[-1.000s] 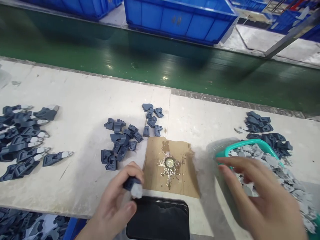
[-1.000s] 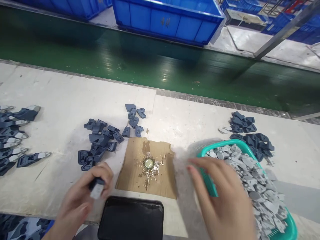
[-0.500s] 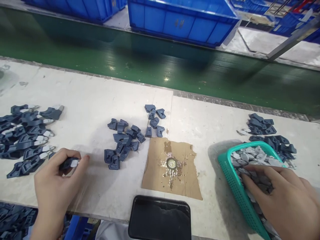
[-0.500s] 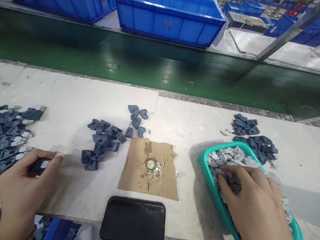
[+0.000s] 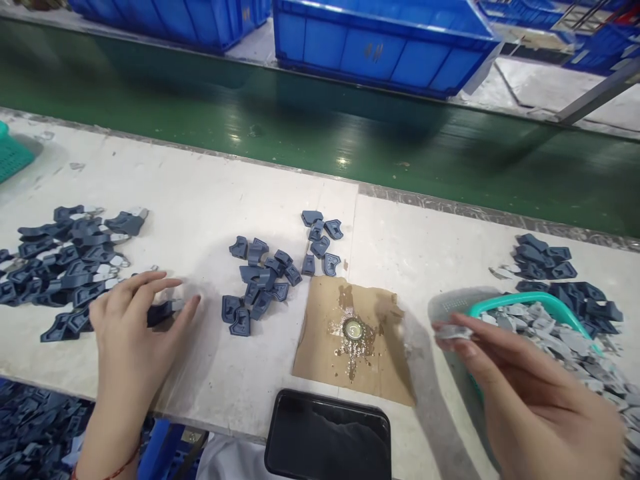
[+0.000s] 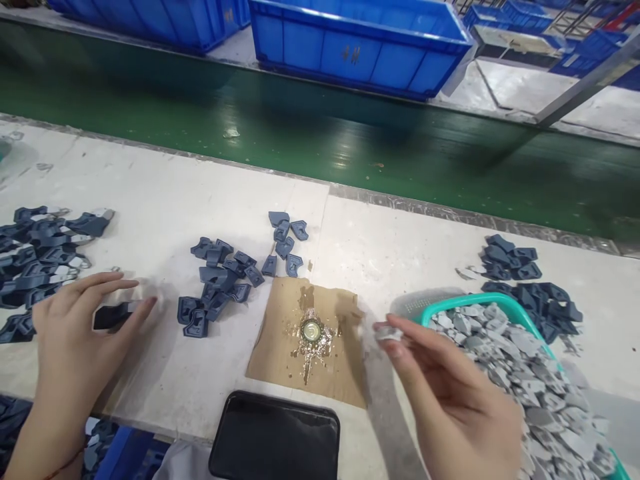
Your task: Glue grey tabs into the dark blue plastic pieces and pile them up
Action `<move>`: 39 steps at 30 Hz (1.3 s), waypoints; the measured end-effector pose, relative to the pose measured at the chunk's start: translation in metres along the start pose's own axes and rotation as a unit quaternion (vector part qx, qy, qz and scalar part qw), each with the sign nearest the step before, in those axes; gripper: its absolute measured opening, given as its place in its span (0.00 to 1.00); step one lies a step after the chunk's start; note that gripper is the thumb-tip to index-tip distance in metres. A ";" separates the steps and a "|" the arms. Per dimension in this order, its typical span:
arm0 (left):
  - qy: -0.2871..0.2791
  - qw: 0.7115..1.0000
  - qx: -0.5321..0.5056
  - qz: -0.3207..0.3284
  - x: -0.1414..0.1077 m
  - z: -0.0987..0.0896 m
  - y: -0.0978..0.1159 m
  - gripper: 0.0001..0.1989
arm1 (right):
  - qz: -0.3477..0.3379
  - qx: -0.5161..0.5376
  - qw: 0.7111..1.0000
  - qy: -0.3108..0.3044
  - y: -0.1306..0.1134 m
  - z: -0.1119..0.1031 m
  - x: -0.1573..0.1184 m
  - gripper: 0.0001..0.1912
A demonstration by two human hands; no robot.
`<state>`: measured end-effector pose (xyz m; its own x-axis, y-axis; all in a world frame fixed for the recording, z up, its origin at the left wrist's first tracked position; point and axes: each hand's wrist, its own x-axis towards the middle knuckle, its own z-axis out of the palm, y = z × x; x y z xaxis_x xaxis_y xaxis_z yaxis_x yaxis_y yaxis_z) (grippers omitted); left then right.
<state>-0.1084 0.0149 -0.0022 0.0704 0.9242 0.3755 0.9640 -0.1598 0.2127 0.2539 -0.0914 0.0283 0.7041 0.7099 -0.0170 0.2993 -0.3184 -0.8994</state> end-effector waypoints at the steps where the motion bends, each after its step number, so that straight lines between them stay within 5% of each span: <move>1: 0.001 1.000 -0.016 0.004 -0.001 -0.002 0.006 0.11 | 0.013 0.017 0.999 -0.038 -0.003 0.008 -0.002 0.16; 5: -0.110 0.986 -0.124 -0.014 -0.007 -0.006 0.026 0.11 | 0.046 0.099 0.981 -0.159 0.001 0.029 0.006 0.12; 8: -0.214 0.957 -0.186 -0.054 -0.010 -0.003 0.032 0.17 | 0.053 0.138 0.972 -0.184 0.010 0.037 0.011 0.11; 11: -0.236 0.945 -0.207 -0.091 -0.008 0.001 0.036 0.19 | 0.042 0.151 0.968 -0.198 0.014 0.041 0.010 0.10; 16: -0.227 0.947 -0.203 -0.103 -0.002 -0.002 0.040 0.18 | 0.001 0.106 0.976 -0.190 0.015 0.047 0.005 0.09; 21: -0.211 0.938 -0.229 -0.151 -0.003 -0.001 0.039 0.17 | -0.119 0.006 0.974 -0.192 0.013 0.050 -0.001 0.07; 28: -0.034 0.930 -0.289 -0.223 -0.010 -0.011 0.060 0.14 | -0.257 -0.092 0.934 -0.229 0.012 0.050 -0.005 0.08; 33: -0.073 0.861 -0.412 -0.289 -0.018 -0.022 0.088 0.06 | -0.267 -0.109 0.929 -0.234 0.016 0.051 -0.006 0.07; 39: -0.273 0.721 -0.582 -0.260 -0.034 -0.007 0.102 0.13 | -0.270 -0.118 0.926 -0.236 0.015 0.052 -0.006 0.08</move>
<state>-0.0146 -0.0349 0.0132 0.1739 0.9121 -0.3713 0.0507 0.3683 0.9283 0.2204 -0.0676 -0.0076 0.0682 0.9834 0.1680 0.6975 0.0734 -0.7128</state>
